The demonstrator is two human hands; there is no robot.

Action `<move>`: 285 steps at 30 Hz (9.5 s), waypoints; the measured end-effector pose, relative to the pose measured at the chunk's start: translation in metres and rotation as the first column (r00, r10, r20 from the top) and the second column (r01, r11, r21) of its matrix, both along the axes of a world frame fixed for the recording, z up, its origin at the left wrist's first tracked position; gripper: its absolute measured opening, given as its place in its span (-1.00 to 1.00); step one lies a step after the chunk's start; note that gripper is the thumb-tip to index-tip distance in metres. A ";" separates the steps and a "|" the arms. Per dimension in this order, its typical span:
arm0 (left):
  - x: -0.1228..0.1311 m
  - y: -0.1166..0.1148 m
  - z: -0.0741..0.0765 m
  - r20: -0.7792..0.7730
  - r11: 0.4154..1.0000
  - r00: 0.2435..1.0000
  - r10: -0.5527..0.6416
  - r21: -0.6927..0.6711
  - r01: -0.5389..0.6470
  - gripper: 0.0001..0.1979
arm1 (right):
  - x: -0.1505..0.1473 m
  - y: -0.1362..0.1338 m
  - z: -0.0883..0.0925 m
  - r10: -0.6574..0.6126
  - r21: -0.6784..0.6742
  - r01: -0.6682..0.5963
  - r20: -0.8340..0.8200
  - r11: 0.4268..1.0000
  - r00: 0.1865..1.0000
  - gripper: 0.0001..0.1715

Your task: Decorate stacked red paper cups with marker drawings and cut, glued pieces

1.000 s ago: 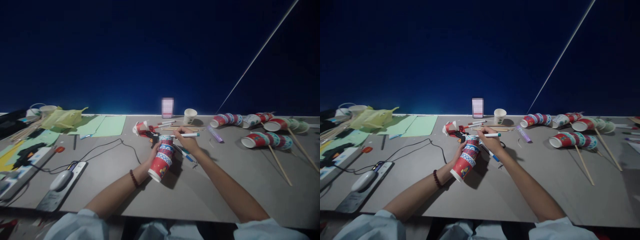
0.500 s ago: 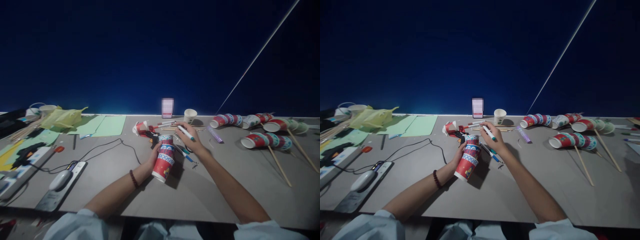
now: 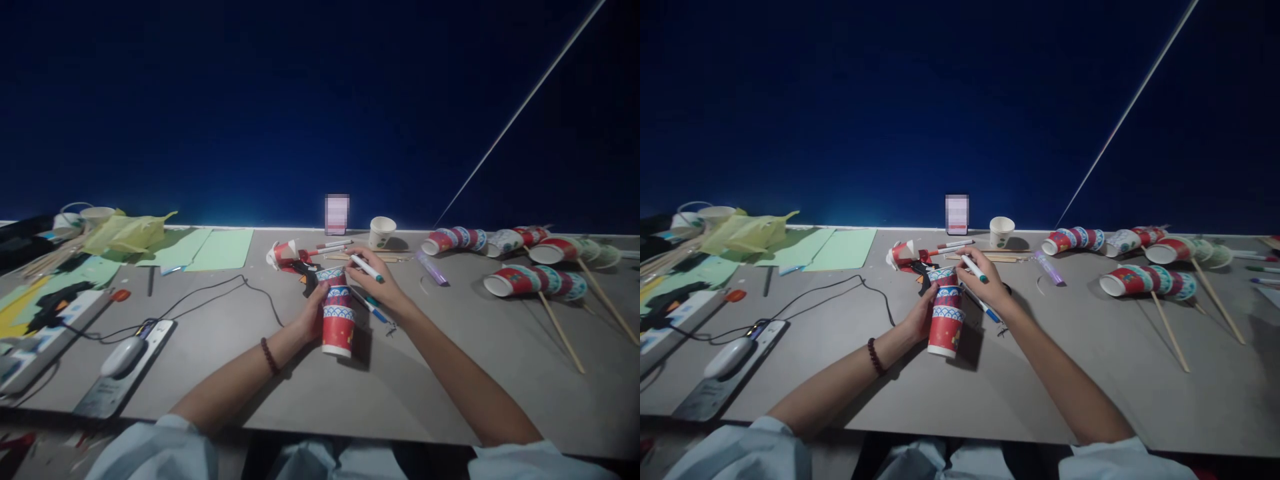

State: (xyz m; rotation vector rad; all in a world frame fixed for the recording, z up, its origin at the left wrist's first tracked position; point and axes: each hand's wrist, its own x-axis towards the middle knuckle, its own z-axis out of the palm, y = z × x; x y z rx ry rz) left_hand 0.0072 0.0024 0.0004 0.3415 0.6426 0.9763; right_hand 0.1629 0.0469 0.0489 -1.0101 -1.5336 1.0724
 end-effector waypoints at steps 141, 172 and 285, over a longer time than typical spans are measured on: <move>0.002 -0.008 0.008 0.053 0.998 0.999 0.012 0.060 -0.016 -0.60 | 0.004 -0.018 0.019 0.079 0.169 -0.101 0.131 0.980 0.988 -0.63; -0.006 -0.012 0.037 0.090 0.981 0.986 -0.141 0.144 0.127 -0.53 | 0.002 -0.043 0.050 0.026 0.207 -0.026 0.005 0.978 1.000 -0.66; -0.006 -0.021 0.087 -0.360 0.674 0.841 0.403 0.739 -0.007 -0.35 | -0.002 -0.070 0.069 -0.362 0.548 0.312 -0.018 0.776 0.932 -0.66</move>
